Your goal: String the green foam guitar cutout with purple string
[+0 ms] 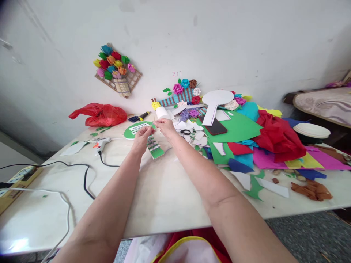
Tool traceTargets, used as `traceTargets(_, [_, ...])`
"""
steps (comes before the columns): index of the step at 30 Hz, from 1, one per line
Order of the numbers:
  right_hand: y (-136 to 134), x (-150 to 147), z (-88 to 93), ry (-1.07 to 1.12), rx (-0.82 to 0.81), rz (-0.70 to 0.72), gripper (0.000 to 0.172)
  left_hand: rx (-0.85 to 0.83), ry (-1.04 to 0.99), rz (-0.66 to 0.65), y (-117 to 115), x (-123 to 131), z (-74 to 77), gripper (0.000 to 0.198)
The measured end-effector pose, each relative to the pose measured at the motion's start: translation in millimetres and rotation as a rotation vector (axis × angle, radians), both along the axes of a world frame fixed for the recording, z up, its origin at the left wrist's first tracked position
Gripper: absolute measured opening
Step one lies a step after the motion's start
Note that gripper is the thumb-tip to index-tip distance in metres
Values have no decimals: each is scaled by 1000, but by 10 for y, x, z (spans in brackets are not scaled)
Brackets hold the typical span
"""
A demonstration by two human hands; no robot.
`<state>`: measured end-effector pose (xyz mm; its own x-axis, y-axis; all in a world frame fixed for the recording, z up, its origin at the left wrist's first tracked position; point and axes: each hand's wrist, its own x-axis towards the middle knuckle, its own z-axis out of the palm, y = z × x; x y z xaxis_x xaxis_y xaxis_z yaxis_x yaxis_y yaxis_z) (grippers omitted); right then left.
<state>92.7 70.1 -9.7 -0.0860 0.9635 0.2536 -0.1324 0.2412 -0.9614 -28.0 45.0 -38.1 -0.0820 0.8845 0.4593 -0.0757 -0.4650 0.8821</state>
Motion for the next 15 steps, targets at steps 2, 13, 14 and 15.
traceTargets(2, [-4,19,-3,-15,4,28,22,-3,3,-1,2,-3,-5,23])
traceTargets(13, [-19,-27,3,58,68,-3,23,-4,35,-29,-23,15,17,23])
traceTargets(14, [5,-24,-7,62,70,-20,23,-7,44,-29,-31,15,22,23])
traceTargets(15, [25,-20,-16,61,74,-32,22,-11,53,-28,-38,13,25,23])
